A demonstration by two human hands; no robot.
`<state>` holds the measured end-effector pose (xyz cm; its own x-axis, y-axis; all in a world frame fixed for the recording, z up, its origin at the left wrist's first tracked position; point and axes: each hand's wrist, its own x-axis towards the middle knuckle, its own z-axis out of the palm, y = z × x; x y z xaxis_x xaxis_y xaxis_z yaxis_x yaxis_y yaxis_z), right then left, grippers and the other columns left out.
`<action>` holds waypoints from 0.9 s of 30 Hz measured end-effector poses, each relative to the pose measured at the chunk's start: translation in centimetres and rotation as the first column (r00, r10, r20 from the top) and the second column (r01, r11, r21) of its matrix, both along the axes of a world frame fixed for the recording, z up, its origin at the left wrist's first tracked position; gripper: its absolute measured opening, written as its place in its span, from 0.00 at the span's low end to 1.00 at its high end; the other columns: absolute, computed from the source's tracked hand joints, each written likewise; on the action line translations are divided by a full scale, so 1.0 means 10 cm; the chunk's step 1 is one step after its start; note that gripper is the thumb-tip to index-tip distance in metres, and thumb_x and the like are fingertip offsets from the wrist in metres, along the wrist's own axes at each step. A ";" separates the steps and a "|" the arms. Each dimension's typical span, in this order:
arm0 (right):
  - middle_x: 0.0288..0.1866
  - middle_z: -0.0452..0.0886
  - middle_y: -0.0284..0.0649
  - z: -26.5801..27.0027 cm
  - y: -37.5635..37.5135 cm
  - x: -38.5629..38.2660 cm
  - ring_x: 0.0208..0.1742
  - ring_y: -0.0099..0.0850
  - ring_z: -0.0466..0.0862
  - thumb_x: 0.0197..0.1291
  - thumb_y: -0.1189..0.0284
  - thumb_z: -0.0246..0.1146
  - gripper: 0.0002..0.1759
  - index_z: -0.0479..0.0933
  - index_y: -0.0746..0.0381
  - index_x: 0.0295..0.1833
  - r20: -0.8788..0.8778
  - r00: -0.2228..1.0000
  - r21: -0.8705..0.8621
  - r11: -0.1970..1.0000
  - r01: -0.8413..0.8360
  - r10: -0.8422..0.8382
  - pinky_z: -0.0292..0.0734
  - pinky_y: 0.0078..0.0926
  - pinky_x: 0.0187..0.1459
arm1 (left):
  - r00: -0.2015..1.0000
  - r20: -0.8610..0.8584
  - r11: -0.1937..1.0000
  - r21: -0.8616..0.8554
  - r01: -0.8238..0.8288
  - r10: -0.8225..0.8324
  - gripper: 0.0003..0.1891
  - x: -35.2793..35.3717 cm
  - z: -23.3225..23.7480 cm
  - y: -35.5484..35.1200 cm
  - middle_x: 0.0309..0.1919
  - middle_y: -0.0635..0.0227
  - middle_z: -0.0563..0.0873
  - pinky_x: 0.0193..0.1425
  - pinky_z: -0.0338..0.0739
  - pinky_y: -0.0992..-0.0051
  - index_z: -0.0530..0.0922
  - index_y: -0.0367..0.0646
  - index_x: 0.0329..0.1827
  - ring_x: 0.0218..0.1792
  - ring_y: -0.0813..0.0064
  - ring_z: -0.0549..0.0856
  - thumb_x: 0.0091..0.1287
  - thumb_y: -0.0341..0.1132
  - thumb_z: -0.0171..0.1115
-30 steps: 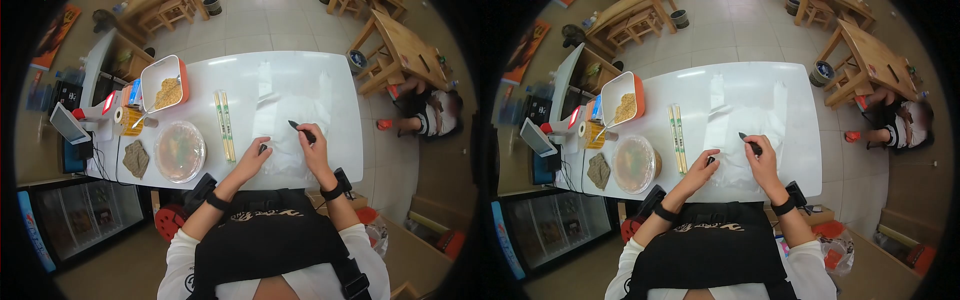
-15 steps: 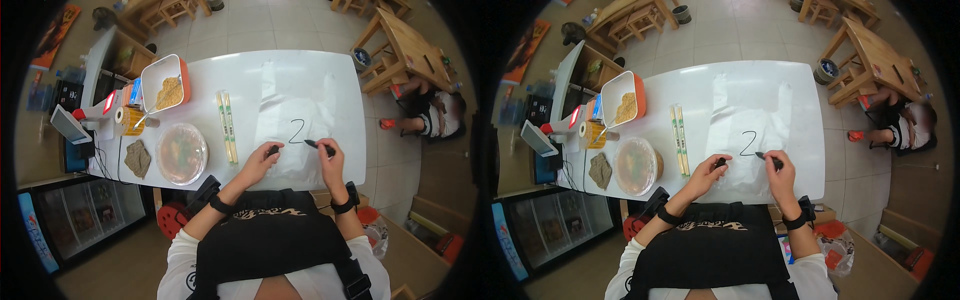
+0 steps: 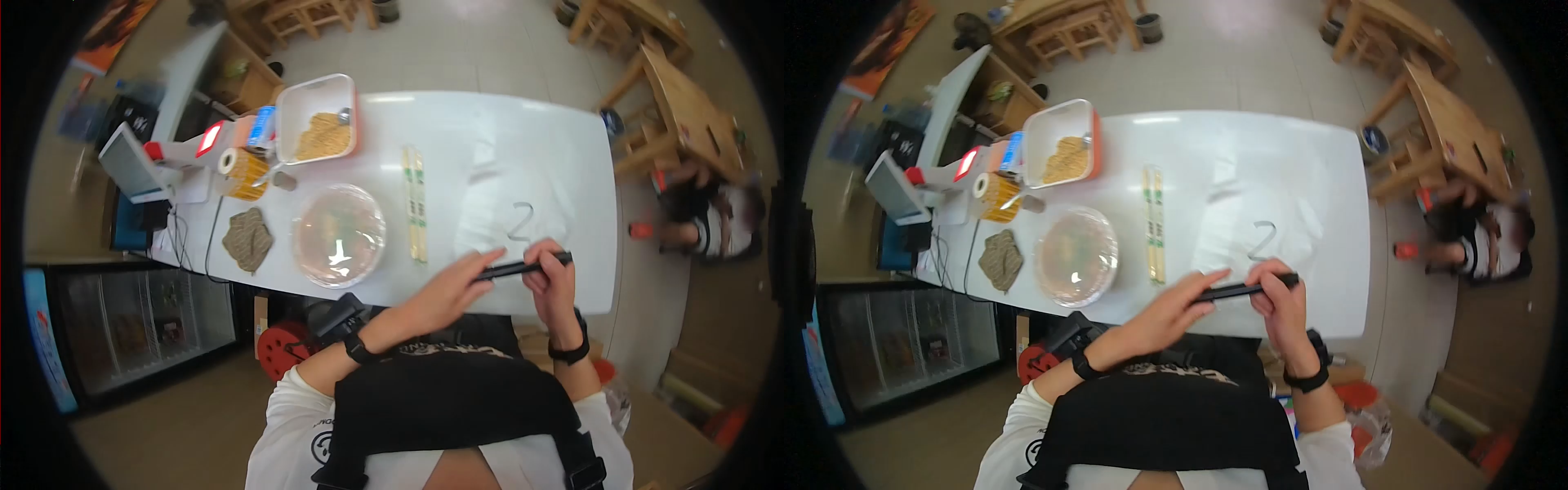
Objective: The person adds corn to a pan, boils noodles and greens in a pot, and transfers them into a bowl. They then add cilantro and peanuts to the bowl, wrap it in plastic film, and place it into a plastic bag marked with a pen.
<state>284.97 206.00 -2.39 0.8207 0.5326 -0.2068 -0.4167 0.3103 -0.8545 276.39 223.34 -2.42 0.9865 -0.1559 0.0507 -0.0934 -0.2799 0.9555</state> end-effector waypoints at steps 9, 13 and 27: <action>0.17 0.56 0.25 0.28 0.88 -0.25 0.16 0.12 0.52 0.61 0.63 0.52 0.14 0.64 0.60 0.27 0.013 0.998 0.297 0.953 -0.060 0.059 0.46 0.11 0.17 | 0.985 -0.154 0.984 -0.149 -0.095 0.072 0.17 -0.36 0.50 0.53 0.32 0.58 0.76 0.37 0.69 0.72 0.59 0.40 0.58 0.31 0.67 0.76 0.67 0.32 0.48; 0.18 0.60 0.28 0.30 1.17 -0.17 0.18 0.15 0.59 0.59 0.61 0.53 0.14 0.68 0.62 0.35 0.133 0.966 0.182 0.953 -0.244 0.222 0.54 0.12 0.19 | 0.981 -0.142 0.984 -0.106 -0.145 0.129 0.17 -0.54 0.53 0.76 0.36 0.55 0.77 0.42 0.71 0.71 0.60 0.38 0.57 0.37 0.64 0.79 0.67 0.31 0.49; 0.39 0.71 0.45 -1.15 0.45 1.75 0.41 0.40 0.73 0.47 0.78 0.62 0.12 0.73 0.65 0.40 0.727 0.384 -0.677 0.503 0.537 0.569 0.71 0.32 0.43 | 0.491 0.032 0.397 0.544 -0.739 0.871 0.16 0.27 -0.17 3.88 0.43 0.40 0.78 0.51 0.72 0.61 0.71 0.28 0.47 0.47 0.48 0.78 0.57 0.29 0.49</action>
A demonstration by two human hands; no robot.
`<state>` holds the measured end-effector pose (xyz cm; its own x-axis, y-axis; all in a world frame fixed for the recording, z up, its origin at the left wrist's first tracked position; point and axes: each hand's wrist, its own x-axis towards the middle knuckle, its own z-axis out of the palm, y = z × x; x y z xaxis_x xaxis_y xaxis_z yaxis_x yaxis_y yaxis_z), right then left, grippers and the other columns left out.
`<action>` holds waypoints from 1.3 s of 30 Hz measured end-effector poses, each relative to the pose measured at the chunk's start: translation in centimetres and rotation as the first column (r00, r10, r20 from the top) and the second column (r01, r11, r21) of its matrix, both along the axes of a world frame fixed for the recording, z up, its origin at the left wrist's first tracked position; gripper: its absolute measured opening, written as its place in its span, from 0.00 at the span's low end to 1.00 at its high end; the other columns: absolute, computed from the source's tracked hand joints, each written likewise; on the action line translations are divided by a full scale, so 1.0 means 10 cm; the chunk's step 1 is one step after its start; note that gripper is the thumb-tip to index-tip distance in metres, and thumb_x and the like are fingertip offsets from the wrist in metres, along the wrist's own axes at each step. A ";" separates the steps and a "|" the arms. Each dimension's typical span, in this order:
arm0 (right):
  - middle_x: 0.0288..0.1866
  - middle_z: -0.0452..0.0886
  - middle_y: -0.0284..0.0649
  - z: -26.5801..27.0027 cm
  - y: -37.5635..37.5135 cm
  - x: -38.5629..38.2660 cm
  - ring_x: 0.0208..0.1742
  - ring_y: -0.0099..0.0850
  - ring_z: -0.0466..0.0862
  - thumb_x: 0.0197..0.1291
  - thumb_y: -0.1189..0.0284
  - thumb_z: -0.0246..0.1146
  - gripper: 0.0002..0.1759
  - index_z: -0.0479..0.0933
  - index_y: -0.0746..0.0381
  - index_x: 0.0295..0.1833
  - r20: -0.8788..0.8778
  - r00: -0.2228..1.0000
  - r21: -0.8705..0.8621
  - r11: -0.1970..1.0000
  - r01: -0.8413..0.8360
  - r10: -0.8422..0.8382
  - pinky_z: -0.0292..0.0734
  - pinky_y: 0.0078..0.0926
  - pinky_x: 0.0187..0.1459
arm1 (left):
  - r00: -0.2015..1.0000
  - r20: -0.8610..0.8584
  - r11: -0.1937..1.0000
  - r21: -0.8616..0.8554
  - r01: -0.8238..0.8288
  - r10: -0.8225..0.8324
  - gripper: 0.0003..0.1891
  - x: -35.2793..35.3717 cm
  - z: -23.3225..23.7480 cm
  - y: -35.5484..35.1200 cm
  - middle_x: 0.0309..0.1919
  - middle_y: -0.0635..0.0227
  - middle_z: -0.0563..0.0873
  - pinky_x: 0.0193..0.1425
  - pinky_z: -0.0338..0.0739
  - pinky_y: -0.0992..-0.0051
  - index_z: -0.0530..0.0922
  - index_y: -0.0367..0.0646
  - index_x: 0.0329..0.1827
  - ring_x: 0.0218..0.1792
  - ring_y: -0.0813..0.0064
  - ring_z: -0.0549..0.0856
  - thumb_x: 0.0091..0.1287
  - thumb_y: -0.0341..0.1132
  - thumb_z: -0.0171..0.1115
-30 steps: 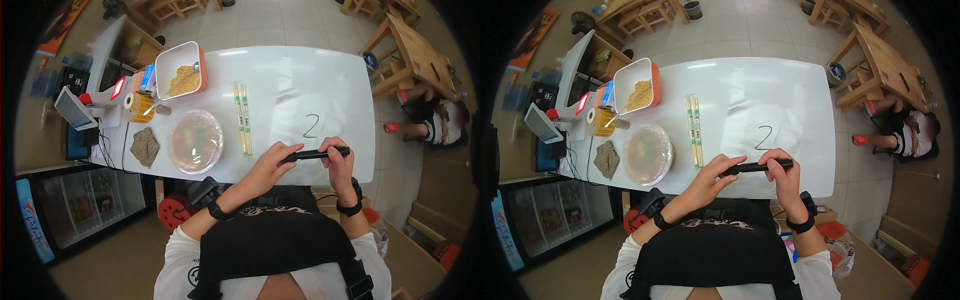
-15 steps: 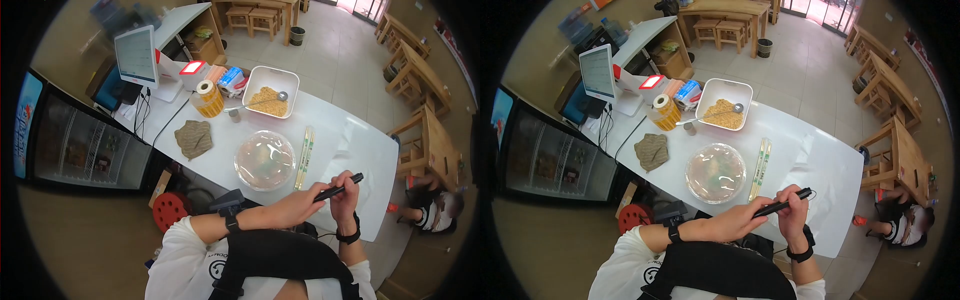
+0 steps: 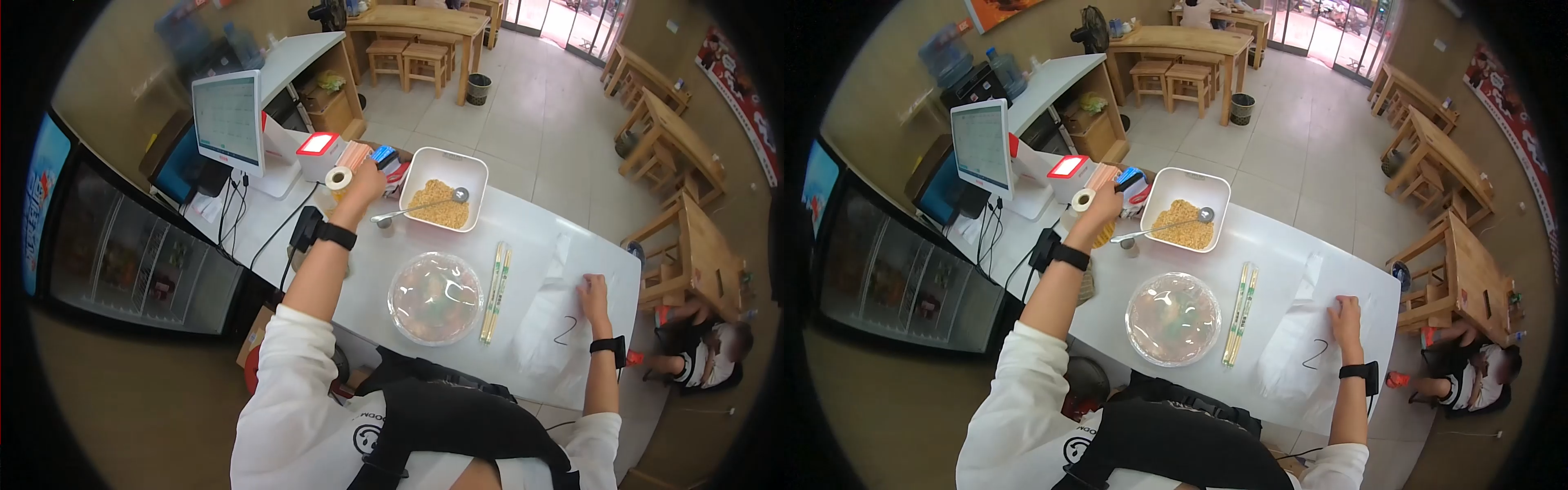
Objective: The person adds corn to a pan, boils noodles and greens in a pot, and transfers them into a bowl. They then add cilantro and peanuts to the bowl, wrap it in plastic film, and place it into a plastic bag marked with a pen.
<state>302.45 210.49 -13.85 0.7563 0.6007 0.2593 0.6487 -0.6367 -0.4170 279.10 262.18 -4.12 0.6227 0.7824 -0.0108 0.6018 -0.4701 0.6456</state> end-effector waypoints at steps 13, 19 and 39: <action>0.21 0.73 0.40 0.19 -0.36 0.10 0.20 0.29 0.73 0.60 0.69 0.54 0.09 0.67 0.65 0.34 -0.399 0.903 0.228 0.937 0.266 -0.159 0.68 0.24 0.25 | 0.886 0.383 0.963 0.172 0.208 -0.261 0.16 -0.40 0.45 -0.44 0.47 0.58 0.79 0.53 0.70 0.75 0.72 0.35 0.53 0.48 0.70 0.78 0.66 0.35 0.52; 0.24 0.74 0.33 0.19 -1.20 -0.23 0.22 0.20 0.71 0.59 0.69 0.53 0.08 0.69 0.63 0.38 -0.616 0.667 0.112 0.792 0.600 -0.418 0.66 0.20 0.24 | 0.688 0.374 0.641 -0.262 0.722 -0.622 0.12 -0.79 1.25 -2.47 0.42 0.66 0.81 0.48 0.69 0.79 0.75 0.37 0.48 0.44 0.78 0.78 0.64 0.30 0.50; 0.35 0.77 0.41 0.57 -0.59 -1.82 0.35 0.26 0.79 0.54 0.80 0.61 0.11 0.68 0.70 0.41 -0.823 0.238 0.477 0.401 0.782 0.516 0.75 0.19 0.36 | 0.741 0.401 0.540 -0.511 0.669 -0.538 0.12 0.01 -0.27 -4.54 0.30 0.67 0.81 0.37 0.76 0.81 0.72 0.36 0.35 0.32 0.80 0.81 0.54 0.29 0.68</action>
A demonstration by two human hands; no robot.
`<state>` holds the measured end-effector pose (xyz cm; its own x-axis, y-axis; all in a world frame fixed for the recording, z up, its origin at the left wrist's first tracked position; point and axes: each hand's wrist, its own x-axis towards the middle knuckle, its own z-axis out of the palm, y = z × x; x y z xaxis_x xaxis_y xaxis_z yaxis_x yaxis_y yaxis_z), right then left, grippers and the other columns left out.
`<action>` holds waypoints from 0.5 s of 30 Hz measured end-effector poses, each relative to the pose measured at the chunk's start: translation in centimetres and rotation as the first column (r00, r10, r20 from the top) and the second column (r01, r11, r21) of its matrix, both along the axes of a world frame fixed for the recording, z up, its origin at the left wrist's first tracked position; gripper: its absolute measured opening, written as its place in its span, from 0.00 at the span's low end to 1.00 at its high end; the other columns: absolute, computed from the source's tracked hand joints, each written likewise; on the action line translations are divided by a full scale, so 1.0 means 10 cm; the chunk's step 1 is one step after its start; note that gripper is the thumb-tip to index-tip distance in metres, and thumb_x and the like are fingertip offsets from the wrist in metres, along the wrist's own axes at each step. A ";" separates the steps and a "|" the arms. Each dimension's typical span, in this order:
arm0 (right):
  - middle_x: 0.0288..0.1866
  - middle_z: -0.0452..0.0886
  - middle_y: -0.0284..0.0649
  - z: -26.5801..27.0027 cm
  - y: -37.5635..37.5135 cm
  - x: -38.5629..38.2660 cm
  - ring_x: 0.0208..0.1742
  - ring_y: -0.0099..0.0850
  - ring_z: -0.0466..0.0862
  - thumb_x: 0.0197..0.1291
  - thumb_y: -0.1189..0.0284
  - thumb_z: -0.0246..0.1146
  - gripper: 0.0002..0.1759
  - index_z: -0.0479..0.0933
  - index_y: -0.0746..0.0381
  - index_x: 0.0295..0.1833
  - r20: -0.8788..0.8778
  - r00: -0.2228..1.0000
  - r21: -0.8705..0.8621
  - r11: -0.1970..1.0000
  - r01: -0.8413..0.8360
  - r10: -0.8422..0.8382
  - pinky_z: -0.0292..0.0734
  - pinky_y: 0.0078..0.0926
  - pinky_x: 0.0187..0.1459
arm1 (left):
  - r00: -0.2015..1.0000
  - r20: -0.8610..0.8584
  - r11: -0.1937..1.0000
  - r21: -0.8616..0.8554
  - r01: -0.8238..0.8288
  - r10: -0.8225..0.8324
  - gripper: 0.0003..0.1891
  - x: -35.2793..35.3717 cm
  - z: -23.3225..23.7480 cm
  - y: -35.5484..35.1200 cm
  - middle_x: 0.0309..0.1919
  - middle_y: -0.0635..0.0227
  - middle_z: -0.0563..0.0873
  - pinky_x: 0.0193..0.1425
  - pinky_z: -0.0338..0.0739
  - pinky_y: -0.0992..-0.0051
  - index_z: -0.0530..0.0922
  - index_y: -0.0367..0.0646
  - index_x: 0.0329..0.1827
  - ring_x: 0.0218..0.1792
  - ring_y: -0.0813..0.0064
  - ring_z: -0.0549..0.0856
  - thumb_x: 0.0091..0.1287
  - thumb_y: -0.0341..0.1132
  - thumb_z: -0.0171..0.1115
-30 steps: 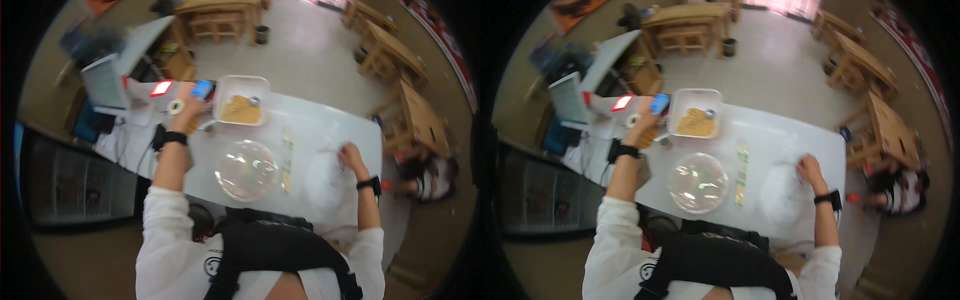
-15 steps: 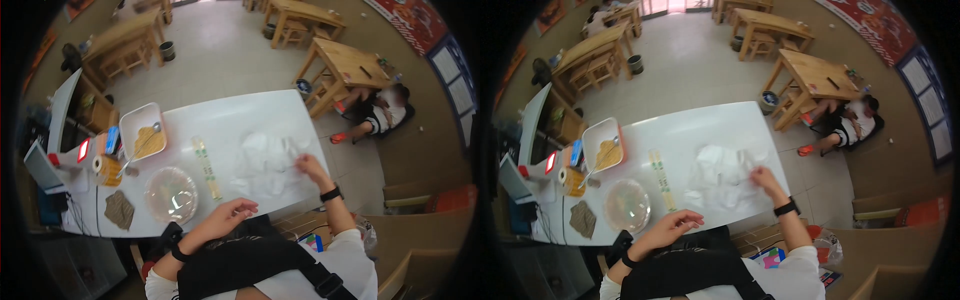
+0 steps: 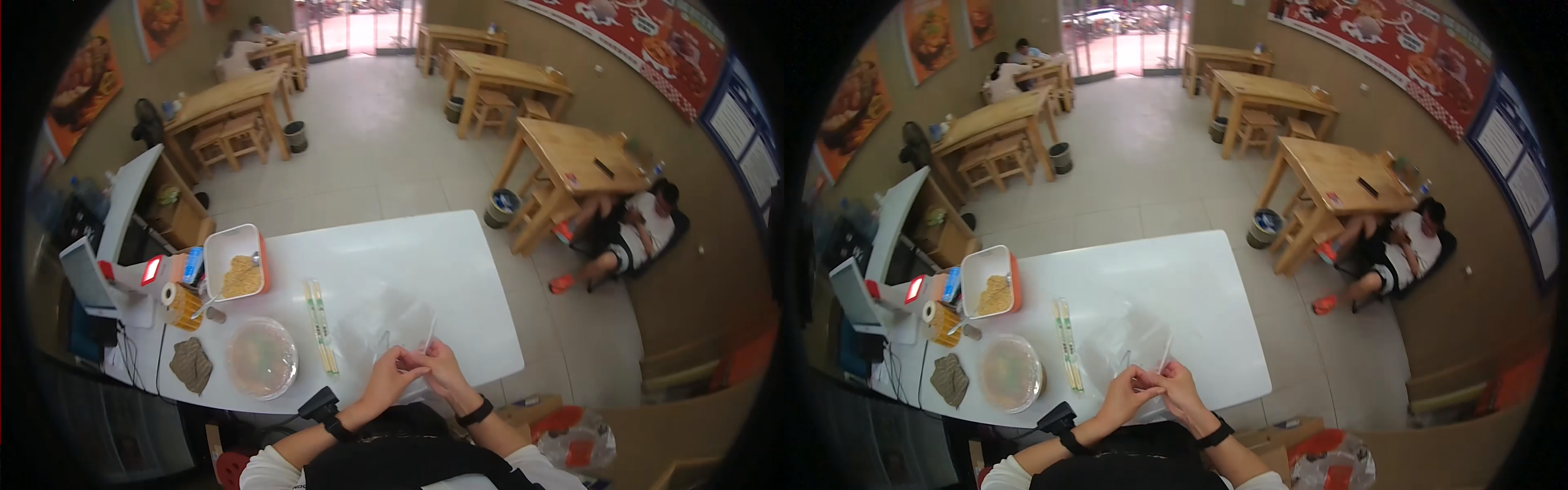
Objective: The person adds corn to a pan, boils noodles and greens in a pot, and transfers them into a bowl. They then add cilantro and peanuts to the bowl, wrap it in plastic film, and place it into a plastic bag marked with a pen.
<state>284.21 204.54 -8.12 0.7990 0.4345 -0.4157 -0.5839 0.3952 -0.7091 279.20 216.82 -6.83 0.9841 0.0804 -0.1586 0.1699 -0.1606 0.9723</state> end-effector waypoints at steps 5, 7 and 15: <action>0.39 0.77 0.40 -0.15 -0.13 0.06 0.40 0.27 0.80 0.57 0.78 0.58 0.10 0.69 0.68 0.44 0.064 0.991 -0.047 0.992 -0.116 0.119 0.75 0.25 0.44 | 0.995 0.087 0.995 -0.093 -0.039 0.047 0.09 0.02 0.02 0.01 0.29 0.67 0.82 0.36 0.75 0.82 0.76 0.35 0.34 0.31 0.82 0.81 0.55 0.29 0.67; 0.36 0.76 0.36 -0.06 -0.15 0.01 0.37 0.23 0.77 0.54 0.77 0.62 0.10 0.70 0.67 0.41 0.144 0.990 0.061 0.998 -0.016 0.007 0.72 0.19 0.41 | 0.998 0.039 0.988 -0.150 -0.049 0.055 0.08 0.04 0.06 0.04 0.27 0.67 0.82 0.35 0.75 0.81 0.78 0.37 0.33 0.29 0.81 0.80 0.56 0.32 0.66; 0.35 0.75 0.33 0.02 -0.08 -0.13 0.38 0.20 0.74 0.59 0.77 0.57 0.06 0.72 0.65 0.42 0.117 0.984 0.027 0.991 0.135 -0.137 0.69 0.19 0.41 | 0.983 0.184 0.967 0.248 -0.066 0.020 0.10 0.00 0.03 -0.01 0.25 0.62 0.75 0.33 0.71 0.75 0.71 0.37 0.29 0.29 0.69 0.77 0.52 0.30 0.65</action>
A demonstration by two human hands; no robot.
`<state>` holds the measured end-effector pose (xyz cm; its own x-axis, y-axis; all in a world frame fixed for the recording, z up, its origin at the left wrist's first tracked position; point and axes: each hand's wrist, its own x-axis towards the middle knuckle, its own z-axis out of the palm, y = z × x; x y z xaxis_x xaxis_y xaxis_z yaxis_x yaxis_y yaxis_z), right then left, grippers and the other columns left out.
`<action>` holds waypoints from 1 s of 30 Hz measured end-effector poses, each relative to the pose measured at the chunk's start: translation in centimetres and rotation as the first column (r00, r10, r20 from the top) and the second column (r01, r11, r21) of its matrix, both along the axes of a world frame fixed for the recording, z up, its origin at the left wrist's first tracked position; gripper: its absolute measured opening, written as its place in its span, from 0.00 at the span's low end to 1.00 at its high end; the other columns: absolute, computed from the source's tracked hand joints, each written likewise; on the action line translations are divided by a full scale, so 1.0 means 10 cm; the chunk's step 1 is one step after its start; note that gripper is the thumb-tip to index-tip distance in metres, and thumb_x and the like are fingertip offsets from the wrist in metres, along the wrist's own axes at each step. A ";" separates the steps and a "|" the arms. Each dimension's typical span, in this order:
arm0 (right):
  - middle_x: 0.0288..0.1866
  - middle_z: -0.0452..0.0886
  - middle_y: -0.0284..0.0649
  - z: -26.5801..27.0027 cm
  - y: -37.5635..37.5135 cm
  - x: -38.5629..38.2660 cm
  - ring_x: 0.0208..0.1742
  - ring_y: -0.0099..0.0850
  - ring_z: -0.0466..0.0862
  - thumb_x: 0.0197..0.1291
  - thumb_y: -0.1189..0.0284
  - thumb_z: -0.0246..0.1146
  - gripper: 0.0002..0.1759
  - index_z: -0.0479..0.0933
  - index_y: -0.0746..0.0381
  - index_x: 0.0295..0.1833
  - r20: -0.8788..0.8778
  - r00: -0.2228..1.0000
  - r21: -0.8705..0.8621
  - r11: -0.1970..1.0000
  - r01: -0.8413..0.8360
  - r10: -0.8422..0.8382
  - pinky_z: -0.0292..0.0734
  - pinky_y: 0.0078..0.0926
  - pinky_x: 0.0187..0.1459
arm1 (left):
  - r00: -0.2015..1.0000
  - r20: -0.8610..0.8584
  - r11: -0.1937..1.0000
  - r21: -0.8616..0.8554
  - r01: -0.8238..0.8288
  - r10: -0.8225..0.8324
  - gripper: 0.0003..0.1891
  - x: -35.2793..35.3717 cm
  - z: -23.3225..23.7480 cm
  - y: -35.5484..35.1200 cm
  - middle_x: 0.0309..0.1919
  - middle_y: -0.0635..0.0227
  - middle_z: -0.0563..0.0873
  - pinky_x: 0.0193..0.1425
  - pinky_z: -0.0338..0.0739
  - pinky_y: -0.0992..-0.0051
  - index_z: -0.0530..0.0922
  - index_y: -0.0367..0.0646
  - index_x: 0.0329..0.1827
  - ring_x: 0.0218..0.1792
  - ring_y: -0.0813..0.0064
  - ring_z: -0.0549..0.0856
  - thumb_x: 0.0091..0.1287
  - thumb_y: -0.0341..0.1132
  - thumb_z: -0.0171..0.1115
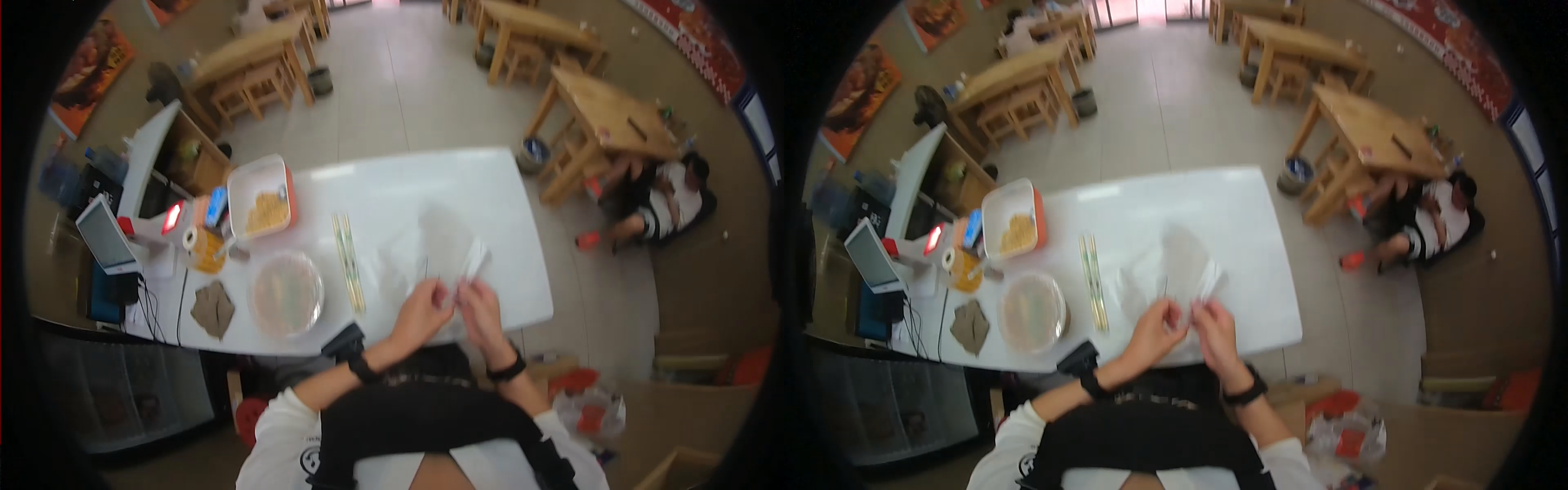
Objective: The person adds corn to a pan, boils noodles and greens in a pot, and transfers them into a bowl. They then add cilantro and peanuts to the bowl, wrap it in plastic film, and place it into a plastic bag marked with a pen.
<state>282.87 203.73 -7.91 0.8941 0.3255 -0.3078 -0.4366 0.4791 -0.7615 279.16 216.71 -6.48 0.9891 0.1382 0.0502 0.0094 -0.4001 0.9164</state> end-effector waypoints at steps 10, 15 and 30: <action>0.33 0.76 0.35 -0.01 -0.01 -0.03 0.36 0.23 0.78 0.53 0.81 0.63 0.10 0.70 0.64 0.39 -0.009 1.000 0.080 0.997 -0.005 0.006 0.73 0.18 0.41 | 0.993 -0.085 0.939 -0.340 0.050 -0.084 0.13 -0.06 -0.01 0.02 0.34 0.68 0.79 0.36 0.75 0.79 0.73 0.38 0.39 0.34 0.77 0.80 0.54 0.30 0.67; 0.35 0.78 0.36 0.05 -0.01 -0.03 0.37 0.22 0.78 0.52 0.79 0.64 0.10 0.69 0.64 0.37 0.000 1.000 0.029 1.000 -0.001 0.001 0.73 0.18 0.42 | 0.970 -0.152 0.907 -0.405 0.115 -0.191 0.10 -0.01 -0.08 0.12 0.36 0.67 0.81 0.39 0.75 0.79 0.72 0.39 0.39 0.35 0.76 0.81 0.58 0.31 0.63; 0.60 0.60 0.37 0.20 -1.29 -0.20 0.63 0.29 0.62 0.46 0.76 0.62 0.29 0.61 0.58 0.56 0.222 0.912 -0.521 0.832 -0.189 0.346 0.62 0.29 0.57 | 0.963 -0.119 0.493 -0.870 0.017 -0.244 0.08 0.27 0.60 0.41 0.28 0.79 0.70 0.19 0.55 0.90 0.63 0.49 0.42 0.23 0.91 0.63 0.66 0.36 0.53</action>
